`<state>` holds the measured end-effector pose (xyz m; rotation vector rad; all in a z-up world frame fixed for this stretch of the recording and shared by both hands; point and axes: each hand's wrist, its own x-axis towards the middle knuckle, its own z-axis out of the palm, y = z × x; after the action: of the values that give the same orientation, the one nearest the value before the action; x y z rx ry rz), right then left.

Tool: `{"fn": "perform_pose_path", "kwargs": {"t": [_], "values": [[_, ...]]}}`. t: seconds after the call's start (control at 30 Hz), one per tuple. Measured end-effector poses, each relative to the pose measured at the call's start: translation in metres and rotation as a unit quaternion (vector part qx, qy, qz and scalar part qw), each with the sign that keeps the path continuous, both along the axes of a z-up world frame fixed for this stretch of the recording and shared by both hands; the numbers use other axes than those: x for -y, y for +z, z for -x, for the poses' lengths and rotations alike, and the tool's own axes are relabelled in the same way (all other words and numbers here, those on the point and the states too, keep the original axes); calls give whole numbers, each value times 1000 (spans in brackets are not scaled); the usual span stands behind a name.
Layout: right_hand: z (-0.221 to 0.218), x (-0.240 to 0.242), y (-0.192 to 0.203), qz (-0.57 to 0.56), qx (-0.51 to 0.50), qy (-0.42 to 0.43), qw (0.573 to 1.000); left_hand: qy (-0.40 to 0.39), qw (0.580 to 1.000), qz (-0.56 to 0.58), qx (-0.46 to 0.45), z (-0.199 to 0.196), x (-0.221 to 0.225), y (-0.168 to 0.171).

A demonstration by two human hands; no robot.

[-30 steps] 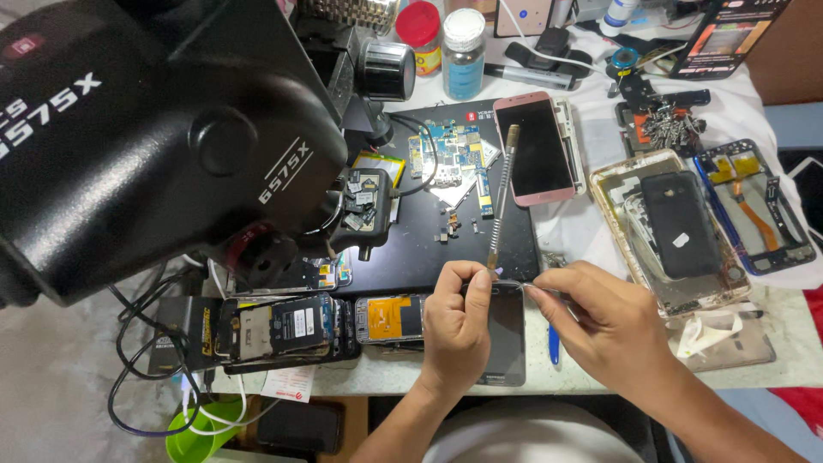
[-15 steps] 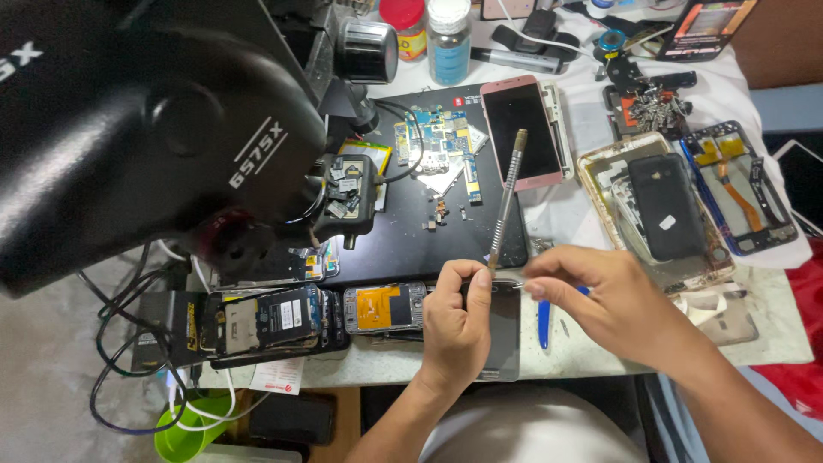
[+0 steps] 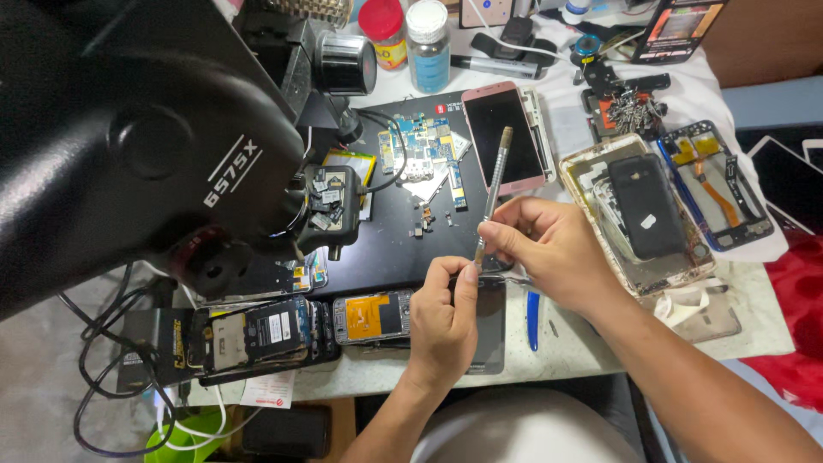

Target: The person uses a metal prying tool to separate the back cover of a smartphone. They carefully work the tool around the edges to release the clips and then lift the cover off, exposing the internal components.

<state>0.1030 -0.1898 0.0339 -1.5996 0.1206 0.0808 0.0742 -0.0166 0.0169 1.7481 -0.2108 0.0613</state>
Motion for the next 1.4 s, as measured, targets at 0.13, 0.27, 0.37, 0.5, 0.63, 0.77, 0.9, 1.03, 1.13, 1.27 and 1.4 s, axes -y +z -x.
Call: {"fn": "perform_pose_path", "kwargs": {"t": [0.13,0.27,0.37,0.5,0.63,0.77,0.9,1.03,1.13,1.27,1.4], "values": [[-2,-8,-3,41,44,-33,998,-9,1000,-6,-24,-2,-1,2],[-4,-13,-1,54,69,-58,994,-7,1000,-4,-20,-4,2,8],[-6,-18,4,43,55,-81,994,6,999,2,-40,-6,5,12],[-12,-23,4,86,60,-107,989,18,998,-1,-58,-10,10,16],[-21,-21,-1,128,50,-106,985,22,998,-26,-54,-13,13,15],[-40,-18,2,84,108,-160,978,31,997,-5,-66,-12,13,13],[-41,10,20,115,118,-171,971,54,997,-11,-54,-13,17,9],[-14,18,35,158,112,-135,972,45,998,10,-45,-23,18,9],[18,48,42,157,51,-110,980,40,997,13,-69,-25,15,7],[59,91,39,200,-86,-49,975,45,995,5,-93,-31,12,9],[92,106,23,328,-54,110,937,35,994,0,-99,-35,11,12]]}}
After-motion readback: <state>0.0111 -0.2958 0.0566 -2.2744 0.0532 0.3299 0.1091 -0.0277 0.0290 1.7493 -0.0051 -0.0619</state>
